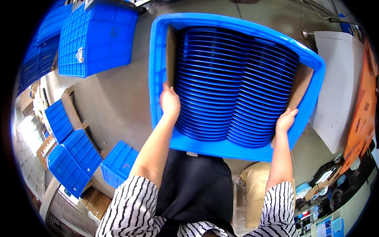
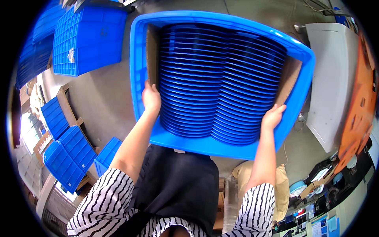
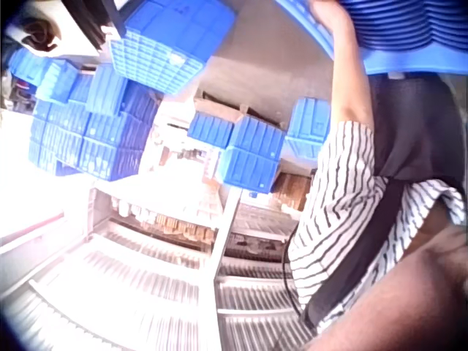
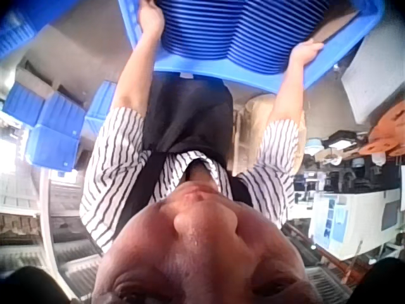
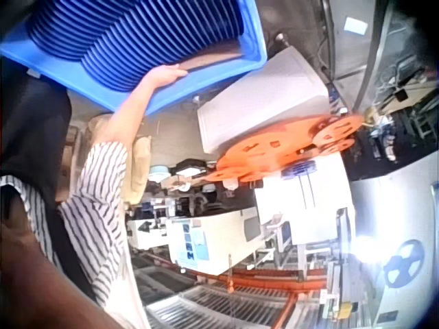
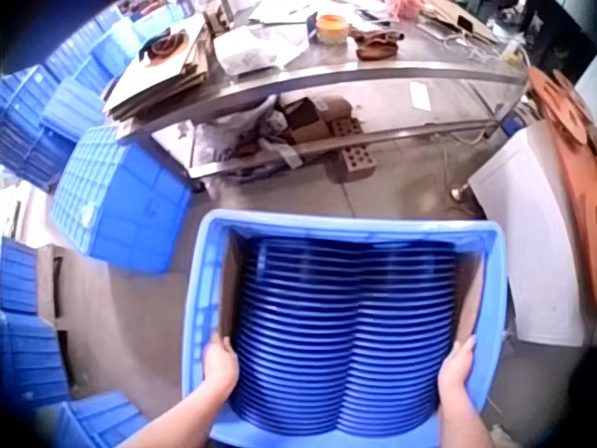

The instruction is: The person stacks blue plastic reel-like parts into a blue bin. They handle the parts one by one, placing them vertically into the bin. The person then places a cardboard sheet on top of the stacked parts.

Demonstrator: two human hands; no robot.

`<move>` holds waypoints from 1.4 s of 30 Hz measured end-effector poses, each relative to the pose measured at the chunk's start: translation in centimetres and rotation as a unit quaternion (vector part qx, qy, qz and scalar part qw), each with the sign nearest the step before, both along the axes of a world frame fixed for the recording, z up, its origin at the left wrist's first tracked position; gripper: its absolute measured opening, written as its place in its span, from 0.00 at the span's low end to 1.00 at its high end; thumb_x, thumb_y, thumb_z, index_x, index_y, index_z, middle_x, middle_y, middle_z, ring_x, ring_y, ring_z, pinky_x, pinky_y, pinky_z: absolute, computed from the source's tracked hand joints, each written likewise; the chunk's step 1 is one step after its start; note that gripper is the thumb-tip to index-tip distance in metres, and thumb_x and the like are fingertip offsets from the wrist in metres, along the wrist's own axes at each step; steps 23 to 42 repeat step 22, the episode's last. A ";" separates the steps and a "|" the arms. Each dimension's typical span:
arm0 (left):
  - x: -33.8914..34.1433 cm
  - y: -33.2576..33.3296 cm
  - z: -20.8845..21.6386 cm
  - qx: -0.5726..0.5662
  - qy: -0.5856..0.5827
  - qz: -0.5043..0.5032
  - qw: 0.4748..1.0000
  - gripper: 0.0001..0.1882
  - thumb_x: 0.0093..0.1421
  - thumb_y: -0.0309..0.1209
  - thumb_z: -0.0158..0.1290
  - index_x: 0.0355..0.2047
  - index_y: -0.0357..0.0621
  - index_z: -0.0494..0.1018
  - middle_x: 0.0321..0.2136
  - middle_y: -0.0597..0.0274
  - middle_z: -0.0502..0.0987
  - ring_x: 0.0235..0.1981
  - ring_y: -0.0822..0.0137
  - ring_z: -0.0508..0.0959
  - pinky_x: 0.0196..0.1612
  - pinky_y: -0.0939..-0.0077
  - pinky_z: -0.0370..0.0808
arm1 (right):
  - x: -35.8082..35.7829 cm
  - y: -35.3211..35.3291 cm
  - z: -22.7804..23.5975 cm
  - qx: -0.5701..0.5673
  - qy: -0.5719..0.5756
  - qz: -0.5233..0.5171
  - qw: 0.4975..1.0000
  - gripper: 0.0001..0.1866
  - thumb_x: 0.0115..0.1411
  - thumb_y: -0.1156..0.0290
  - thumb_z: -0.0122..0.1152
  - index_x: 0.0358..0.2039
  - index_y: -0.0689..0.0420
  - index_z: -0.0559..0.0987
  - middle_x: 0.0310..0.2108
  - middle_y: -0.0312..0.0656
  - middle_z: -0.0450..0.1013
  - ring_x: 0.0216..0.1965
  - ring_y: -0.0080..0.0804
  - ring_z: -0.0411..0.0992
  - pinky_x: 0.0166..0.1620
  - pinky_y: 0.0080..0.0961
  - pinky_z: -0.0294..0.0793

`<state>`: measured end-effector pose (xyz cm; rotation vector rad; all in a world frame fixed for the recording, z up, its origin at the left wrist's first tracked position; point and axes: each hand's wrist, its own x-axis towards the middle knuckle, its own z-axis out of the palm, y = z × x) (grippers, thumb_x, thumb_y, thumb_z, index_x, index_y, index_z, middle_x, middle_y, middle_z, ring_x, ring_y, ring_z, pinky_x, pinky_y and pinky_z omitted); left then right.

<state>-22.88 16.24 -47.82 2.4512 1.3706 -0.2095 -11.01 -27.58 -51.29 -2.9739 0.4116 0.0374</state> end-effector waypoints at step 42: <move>0.9 10.0 3.3 -0.452 -0.249 0.156 0.842 0.45 0.66 0.64 0.35 0.68 0.38 0.52 0.63 0.47 0.63 0.67 0.57 0.59 0.69 0.62 0.50 | 5.5 -9.1 6.3 0.735 0.298 -0.190 0.579 0.49 0.58 0.28 0.45 0.68 0.51 0.57 0.66 0.42 0.59 0.66 0.42 0.58 0.66 0.47 0.58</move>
